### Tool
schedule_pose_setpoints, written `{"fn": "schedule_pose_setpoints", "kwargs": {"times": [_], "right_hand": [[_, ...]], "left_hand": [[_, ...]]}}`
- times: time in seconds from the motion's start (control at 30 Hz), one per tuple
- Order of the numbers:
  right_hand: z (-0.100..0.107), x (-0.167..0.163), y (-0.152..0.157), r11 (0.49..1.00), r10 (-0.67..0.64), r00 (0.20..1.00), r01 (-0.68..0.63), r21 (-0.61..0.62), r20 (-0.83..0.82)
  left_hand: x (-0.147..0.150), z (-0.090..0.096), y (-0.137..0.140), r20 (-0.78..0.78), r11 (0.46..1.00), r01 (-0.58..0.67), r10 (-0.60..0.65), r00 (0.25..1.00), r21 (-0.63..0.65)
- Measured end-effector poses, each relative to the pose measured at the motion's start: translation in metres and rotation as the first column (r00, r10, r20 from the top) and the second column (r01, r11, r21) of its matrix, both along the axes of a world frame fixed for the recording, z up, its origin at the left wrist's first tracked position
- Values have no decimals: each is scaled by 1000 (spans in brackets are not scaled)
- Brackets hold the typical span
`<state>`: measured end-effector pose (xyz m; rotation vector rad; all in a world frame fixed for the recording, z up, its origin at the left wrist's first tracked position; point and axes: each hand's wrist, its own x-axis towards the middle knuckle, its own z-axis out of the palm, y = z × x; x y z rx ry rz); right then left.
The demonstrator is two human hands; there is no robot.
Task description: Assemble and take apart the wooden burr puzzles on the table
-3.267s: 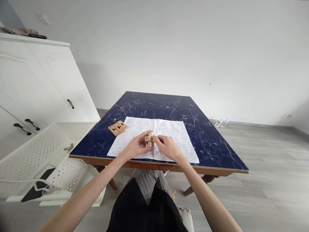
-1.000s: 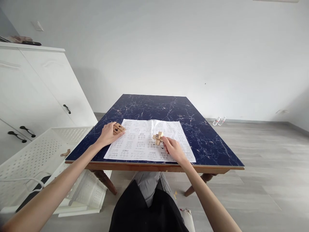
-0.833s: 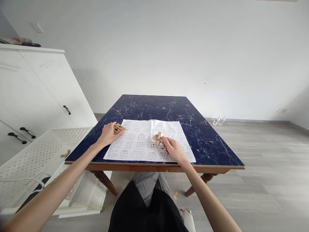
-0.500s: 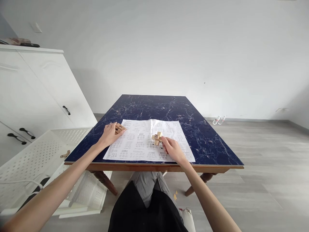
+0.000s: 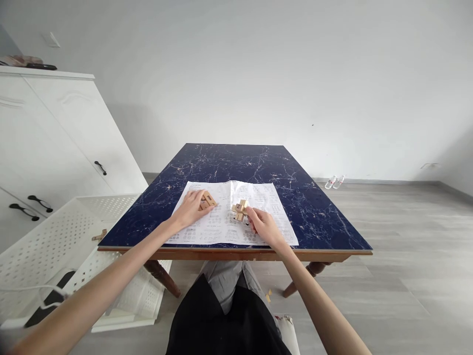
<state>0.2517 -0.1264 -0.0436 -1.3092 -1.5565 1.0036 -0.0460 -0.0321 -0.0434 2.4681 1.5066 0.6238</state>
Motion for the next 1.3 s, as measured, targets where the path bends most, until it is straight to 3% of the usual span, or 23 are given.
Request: {"fn": "schedule_pose_setpoints", "kwargs": {"times": [0.13,0.27,0.5,0.7,0.93,1.17,1.3], "right_hand": [[1,-1,0,1000,-9,1000,9,-3,0],[1,0,2,1000,-13,1000,13,-13,3],[1,20,26,995,-92,994,94,-40,62],[-1,55,55,977,-204,955,211,-7,215],[10,99,69,944,-315,822,322,70,474],[6,132,84,840,-471,609,530,114,638],[1,140,89,806,-486,545,581,109,683]], "left_hand": [[32,-6,-10,30,998,57,-56,998,-30],[43,-6,-17,61,996,78,-75,995,-50],[31,-1,-18,87,996,52,-46,995,-73],[9,-1,-25,85,994,-5,14,996,-105],[-4,-1,-33,98,995,-12,21,995,-100],[-5,-3,-35,116,994,-13,25,993,-104],[-6,-4,-36,131,995,-15,27,991,-97]]}}
